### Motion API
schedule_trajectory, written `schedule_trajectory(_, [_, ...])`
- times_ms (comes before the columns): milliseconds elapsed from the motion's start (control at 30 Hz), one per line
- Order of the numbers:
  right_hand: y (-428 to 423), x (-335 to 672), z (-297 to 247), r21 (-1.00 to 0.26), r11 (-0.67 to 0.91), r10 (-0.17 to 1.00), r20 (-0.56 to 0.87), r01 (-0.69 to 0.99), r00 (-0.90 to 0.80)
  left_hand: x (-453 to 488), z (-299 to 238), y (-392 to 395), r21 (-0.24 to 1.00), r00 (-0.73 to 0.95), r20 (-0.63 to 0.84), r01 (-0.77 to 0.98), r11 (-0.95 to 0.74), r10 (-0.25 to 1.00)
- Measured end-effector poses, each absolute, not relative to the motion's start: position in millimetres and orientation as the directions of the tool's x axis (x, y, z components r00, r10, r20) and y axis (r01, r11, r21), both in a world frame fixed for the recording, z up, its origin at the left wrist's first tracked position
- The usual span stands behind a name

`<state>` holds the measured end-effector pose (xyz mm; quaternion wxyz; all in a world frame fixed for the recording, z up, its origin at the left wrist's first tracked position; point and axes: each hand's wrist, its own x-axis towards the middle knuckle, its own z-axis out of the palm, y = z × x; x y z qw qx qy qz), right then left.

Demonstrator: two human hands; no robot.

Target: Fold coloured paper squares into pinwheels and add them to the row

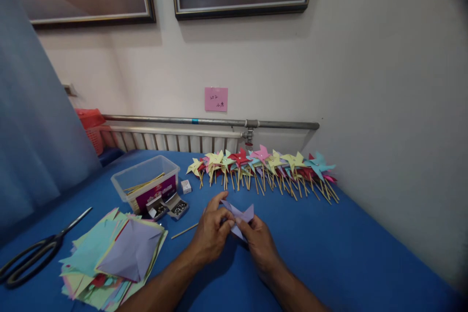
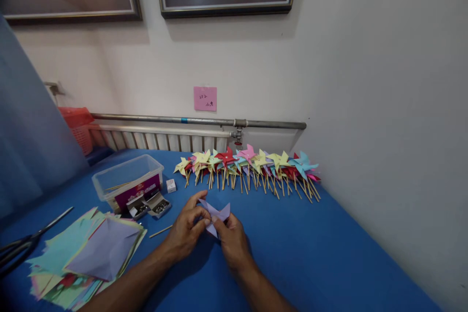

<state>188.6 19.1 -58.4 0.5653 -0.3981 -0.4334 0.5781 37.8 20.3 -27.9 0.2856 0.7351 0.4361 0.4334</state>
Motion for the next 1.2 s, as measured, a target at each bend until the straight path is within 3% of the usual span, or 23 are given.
schedule_trajectory(200, [19,189,-60,-0.933,-0.013,0.997,0.014,-0.36,-0.072,41,-25,17,0.84,0.211,0.348,0.363,-0.404,0.913])
schedule_trajectory(1200, [20,190,-58,-0.95,0.041,0.999,0.047,-0.311,-0.009,47,-24,16,0.861,0.17,0.33,0.349,-0.37,0.928])
